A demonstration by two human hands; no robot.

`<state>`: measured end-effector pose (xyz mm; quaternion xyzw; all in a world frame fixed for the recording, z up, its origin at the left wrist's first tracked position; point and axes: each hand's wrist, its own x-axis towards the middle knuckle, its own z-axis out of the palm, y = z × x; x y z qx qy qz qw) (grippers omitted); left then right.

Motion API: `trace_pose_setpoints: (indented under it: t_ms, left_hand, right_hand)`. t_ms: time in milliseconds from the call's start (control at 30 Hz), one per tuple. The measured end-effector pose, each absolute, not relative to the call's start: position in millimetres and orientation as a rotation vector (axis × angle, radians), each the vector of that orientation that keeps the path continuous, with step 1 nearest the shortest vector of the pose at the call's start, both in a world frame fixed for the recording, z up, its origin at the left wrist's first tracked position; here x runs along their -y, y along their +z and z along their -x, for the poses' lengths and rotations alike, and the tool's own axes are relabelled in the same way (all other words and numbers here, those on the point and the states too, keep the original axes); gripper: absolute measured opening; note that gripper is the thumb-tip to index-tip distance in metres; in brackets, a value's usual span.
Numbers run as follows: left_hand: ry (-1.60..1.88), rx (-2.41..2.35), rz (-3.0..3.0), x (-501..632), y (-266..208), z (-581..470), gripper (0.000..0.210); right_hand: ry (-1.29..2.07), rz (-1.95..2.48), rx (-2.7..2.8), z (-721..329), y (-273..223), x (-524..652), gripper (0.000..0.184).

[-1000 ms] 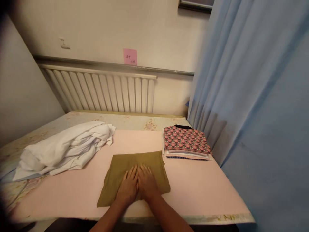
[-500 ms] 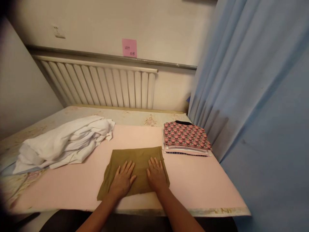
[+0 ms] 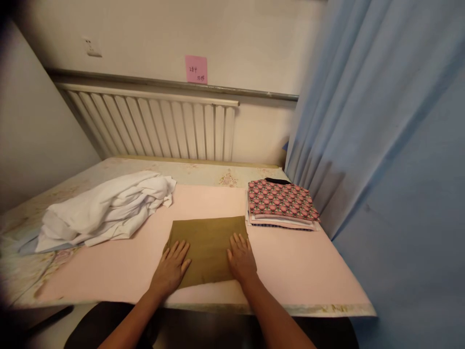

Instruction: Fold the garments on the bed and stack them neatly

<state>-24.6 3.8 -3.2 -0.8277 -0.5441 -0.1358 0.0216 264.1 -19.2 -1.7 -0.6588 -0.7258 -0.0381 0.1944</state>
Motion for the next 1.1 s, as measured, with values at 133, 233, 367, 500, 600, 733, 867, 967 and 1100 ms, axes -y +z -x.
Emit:
trace_pose_setpoints:
  t_ms: [133,233,367,500,600,733,867,967,1100]
  left_hand:
    - [-0.431,1.724,2.522,1.5,-2.6,37.9,0.054]
    - [-0.403,1.760,2.500,6.8,-0.1,42.2,0.052]
    - [-0.388,1.784,2.420,17.6,4.9,41.1,0.049]
    - [-0.392,1.494,2.571,33.2,8.9,40.6,0.055]
    - [-0.354,1.236,2.738,42.4,7.0,40.4,0.062]
    - [-0.375,1.243,2.735,44.9,2.5,37.7,0.048]
    - [-0.370,1.347,2.805,35.5,14.4,35.0,0.052]
    - [-0.345,1.655,2.932,15.5,36.8,33.6,0.057]
    - [-0.302,2.084,3.041,-24.5,62.6,33.3,0.041]
  right_hand:
    - [-0.118,1.801,2.006,-266.7,-3.8,22.3,0.046]
    - [-0.121,1.773,1.987,-267.4,-6.0,23.3,0.045]
    - [-0.115,1.737,1.969,-267.8,-6.9,24.0,0.044]
    - [-0.085,1.688,1.983,-269.6,2.8,28.8,0.043]
    - [-0.035,1.494,2.145,-270.8,13.1,41.2,0.048]
    - [0.106,1.162,2.458,-267.0,14.7,65.2,0.060]
    - [0.236,1.281,2.456,-261.0,11.0,71.8,0.050]
    - [0.472,1.458,2.339,-261.8,19.8,53.2,0.048]
    - [0.601,1.561,2.226,-266.4,35.5,8.2,0.034]
